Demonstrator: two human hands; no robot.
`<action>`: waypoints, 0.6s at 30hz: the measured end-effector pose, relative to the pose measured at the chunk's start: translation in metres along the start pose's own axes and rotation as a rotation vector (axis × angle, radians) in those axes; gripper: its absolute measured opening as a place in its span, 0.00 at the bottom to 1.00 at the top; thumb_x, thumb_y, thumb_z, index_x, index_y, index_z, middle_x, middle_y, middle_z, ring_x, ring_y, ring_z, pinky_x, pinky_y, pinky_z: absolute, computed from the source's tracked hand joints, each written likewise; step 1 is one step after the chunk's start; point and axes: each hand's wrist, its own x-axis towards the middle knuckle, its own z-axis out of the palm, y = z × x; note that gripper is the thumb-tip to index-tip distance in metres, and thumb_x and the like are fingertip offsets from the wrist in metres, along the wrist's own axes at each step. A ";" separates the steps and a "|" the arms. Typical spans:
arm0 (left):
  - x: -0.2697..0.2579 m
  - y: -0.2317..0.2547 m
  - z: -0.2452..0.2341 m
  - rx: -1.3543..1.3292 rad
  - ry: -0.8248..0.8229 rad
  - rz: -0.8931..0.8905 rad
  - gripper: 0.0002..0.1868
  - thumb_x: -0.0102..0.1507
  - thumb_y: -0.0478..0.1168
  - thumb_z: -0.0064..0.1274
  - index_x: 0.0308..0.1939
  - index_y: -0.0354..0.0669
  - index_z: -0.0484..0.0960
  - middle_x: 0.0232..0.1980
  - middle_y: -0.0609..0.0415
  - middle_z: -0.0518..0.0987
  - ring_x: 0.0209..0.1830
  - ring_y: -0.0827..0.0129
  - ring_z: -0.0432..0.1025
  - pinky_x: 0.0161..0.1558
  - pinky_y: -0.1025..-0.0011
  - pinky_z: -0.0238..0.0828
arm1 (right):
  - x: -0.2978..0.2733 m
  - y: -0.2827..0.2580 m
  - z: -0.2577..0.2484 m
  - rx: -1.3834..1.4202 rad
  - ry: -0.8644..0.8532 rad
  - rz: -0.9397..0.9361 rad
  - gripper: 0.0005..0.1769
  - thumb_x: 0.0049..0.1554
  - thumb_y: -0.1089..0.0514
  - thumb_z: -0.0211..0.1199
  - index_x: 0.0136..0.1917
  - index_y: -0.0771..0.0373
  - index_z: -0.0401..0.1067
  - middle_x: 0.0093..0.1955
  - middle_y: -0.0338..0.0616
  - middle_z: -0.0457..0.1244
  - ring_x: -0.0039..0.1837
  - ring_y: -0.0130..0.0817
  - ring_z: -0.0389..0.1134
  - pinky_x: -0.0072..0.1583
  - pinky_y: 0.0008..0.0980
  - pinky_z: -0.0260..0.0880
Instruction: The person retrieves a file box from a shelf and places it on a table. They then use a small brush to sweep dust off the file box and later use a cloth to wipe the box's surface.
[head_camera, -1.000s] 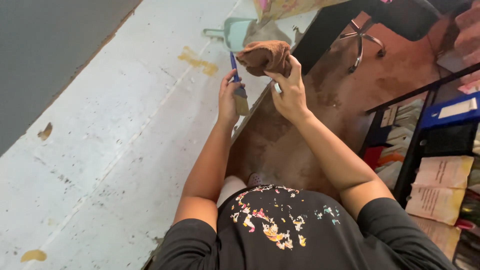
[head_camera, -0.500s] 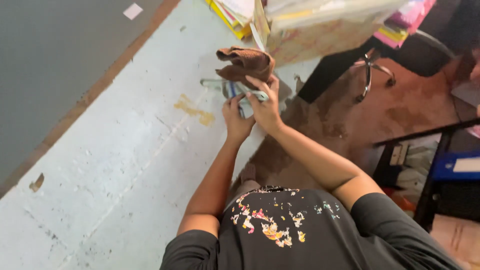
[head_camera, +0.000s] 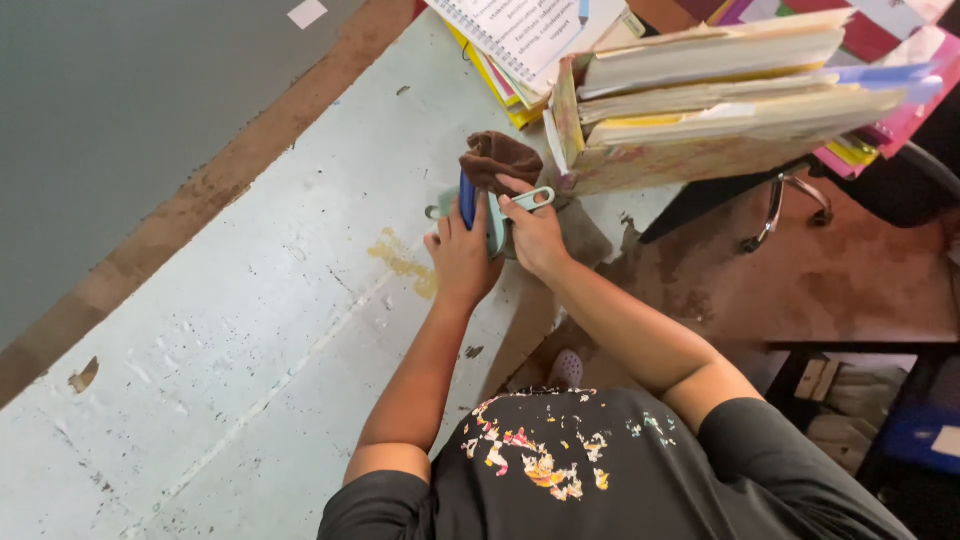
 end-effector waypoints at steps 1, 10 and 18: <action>0.002 -0.002 0.014 0.082 0.188 0.022 0.56 0.42 0.48 0.69 0.75 0.58 0.63 0.67 0.41 0.67 0.55 0.51 0.65 0.50 0.52 0.61 | 0.002 -0.004 0.005 0.005 -0.019 0.006 0.23 0.55 0.72 0.68 0.64 0.64 0.77 0.33 0.38 0.68 0.39 0.21 0.70 0.51 0.22 0.74; 0.066 -0.052 0.050 0.166 0.433 -0.122 0.41 0.46 0.43 0.62 0.66 0.56 0.75 0.52 0.44 0.71 0.49 0.51 0.65 0.44 0.51 0.60 | 0.024 -0.001 -0.071 -0.286 -0.193 0.292 0.33 0.56 0.68 0.72 0.73 0.54 0.70 0.80 0.61 0.42 0.65 0.44 0.68 0.68 0.41 0.71; 0.125 -0.062 0.131 0.327 0.434 -0.050 0.25 0.54 0.41 0.57 0.56 0.59 0.78 0.42 0.51 0.68 0.43 0.55 0.65 0.43 0.46 0.61 | 0.000 -0.059 -0.161 -0.323 -0.301 0.303 0.18 0.55 0.67 0.70 0.60 0.67 0.79 0.57 0.56 0.69 0.48 0.40 0.76 0.54 0.37 0.79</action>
